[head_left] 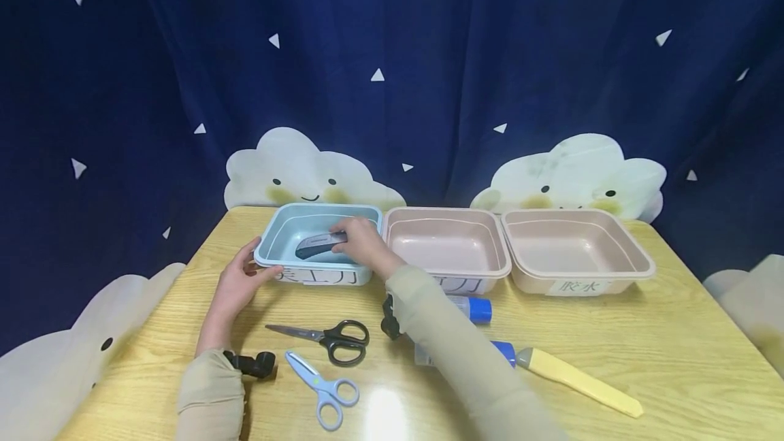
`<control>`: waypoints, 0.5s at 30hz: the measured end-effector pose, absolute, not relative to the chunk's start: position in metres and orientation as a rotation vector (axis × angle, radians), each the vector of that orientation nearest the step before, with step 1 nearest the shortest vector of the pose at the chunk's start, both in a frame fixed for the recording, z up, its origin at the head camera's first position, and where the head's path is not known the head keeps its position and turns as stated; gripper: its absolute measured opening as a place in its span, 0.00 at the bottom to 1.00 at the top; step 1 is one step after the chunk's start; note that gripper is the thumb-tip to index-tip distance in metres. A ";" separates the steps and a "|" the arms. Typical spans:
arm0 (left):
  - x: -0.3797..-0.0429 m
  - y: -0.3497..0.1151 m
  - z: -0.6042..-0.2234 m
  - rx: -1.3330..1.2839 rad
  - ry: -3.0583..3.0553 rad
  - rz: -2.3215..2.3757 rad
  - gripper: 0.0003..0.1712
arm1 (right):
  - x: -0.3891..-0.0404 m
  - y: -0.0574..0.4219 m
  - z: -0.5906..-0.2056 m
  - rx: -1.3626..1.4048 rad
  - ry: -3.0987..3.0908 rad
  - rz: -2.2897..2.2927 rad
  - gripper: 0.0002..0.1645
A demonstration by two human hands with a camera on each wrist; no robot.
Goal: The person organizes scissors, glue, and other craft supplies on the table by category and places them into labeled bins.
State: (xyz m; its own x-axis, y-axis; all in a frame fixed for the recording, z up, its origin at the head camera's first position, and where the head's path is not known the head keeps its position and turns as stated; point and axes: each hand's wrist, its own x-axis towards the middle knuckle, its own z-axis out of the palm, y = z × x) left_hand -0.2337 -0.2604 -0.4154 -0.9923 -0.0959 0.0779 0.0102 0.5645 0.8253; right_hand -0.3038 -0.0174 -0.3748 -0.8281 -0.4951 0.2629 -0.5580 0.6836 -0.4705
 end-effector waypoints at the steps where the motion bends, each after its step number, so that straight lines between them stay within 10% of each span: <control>1: -0.234 -0.260 -0.415 0.070 -2.675 -1.415 0.53 | -0.304 -0.019 -0.375 0.871 -2.786 0.838 0.21; 15: -0.234 -0.260 -0.416 0.072 -2.658 -1.437 0.53 | -0.309 -0.040 -0.375 0.788 -2.938 0.775 0.25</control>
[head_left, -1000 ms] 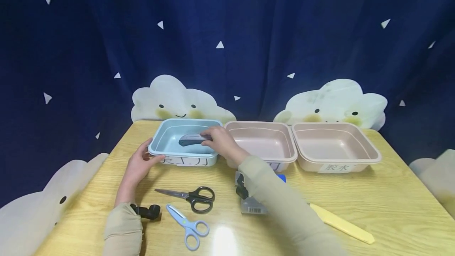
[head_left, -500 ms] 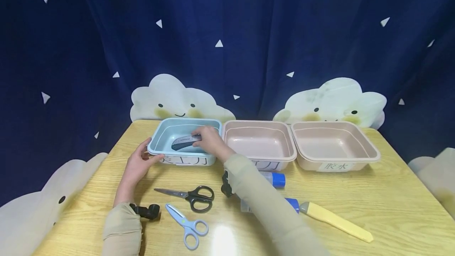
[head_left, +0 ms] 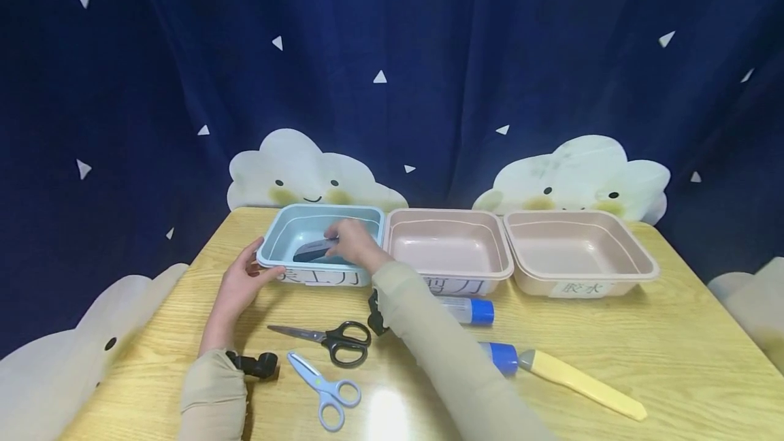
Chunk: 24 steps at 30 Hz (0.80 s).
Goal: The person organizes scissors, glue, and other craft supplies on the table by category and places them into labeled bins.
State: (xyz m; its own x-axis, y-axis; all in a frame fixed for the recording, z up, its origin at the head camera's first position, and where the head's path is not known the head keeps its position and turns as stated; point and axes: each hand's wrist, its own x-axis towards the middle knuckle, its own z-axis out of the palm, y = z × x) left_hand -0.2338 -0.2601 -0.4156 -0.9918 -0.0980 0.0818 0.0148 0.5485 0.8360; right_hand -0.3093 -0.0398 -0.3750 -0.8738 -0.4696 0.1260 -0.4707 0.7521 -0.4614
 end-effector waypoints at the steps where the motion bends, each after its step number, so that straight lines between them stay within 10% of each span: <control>1: -0.234 -0.260 -0.416 0.074 -2.659 -1.438 0.53 | -0.309 -0.041 -0.375 0.778 -2.954 0.758 0.25; 24: -0.235 -0.261 -0.419 0.078 -2.634 -1.449 0.52 | -0.300 -0.033 -0.365 0.722 -3.026 0.718 0.15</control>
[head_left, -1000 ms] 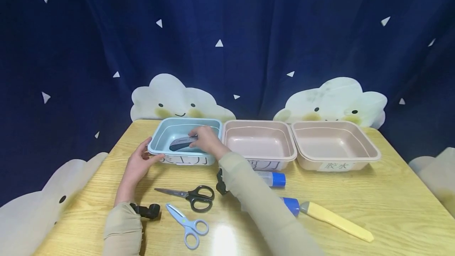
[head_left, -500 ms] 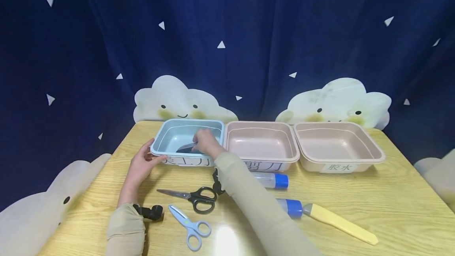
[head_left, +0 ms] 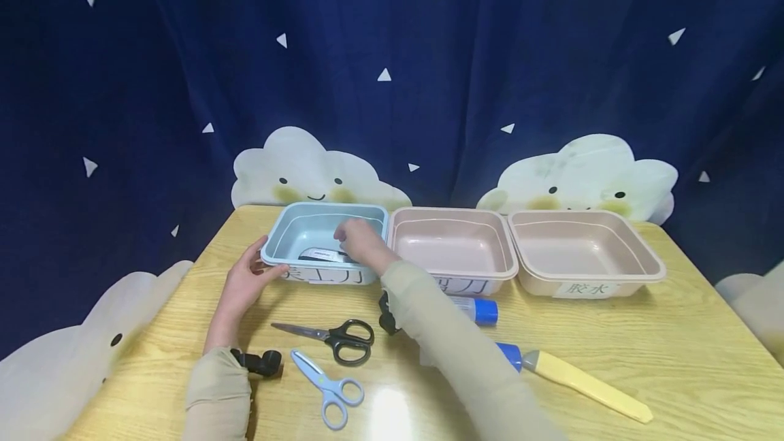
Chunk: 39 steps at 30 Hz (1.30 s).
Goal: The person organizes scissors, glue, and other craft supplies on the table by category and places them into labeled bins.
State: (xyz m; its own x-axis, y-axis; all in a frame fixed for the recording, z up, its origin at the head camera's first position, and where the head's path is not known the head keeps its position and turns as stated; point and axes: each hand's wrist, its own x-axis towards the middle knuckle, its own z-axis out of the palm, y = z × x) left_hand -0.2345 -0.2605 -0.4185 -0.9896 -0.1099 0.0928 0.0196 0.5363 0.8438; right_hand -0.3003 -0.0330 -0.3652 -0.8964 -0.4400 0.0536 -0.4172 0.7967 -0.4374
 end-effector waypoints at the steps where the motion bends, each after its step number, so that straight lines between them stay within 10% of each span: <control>1: -0.235 -0.260 -0.418 0.076 -2.630 -1.452 0.52 | -0.299 -0.030 -0.364 -0.715 2.930 -0.711 0.14; 39: -0.234 -0.259 -0.418 0.035 -2.623 -1.473 0.51 | -0.227 0.113 -0.353 -1.003 3.056 -0.908 0.12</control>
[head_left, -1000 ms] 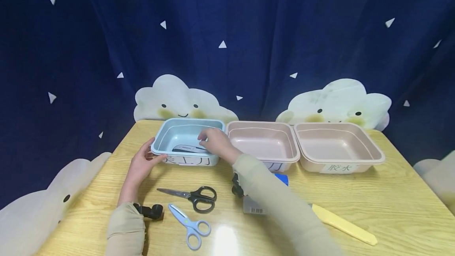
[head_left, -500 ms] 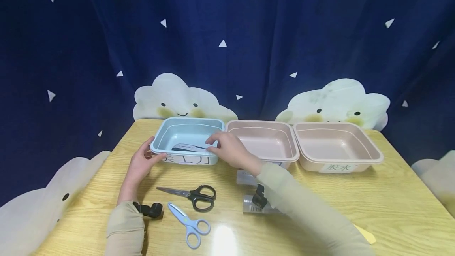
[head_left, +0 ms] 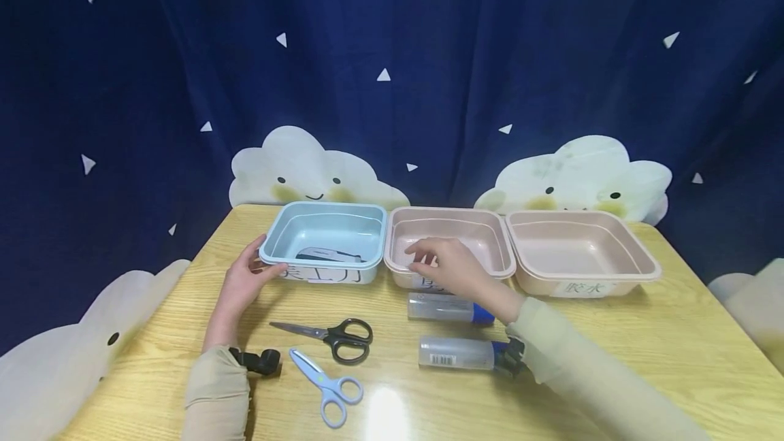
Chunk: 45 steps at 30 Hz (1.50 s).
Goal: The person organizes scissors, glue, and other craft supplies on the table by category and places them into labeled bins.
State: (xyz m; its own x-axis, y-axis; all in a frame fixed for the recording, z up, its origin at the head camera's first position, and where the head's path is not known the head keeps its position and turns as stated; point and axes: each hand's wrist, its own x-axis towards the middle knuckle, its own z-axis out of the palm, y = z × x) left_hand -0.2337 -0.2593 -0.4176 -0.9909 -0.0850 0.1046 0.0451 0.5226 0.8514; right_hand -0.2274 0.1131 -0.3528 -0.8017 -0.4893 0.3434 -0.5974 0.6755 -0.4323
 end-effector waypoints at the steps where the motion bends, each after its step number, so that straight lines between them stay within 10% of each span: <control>1: -0.233 -0.260 -0.417 0.035 -2.623 -1.474 0.51 | -0.227 0.118 -0.355 0.875 -2.683 0.811 0.12; 45: -0.233 -0.261 -0.419 0.048 -2.609 -1.524 0.51 | -0.127 0.295 -0.388 0.801 -3.042 0.414 0.29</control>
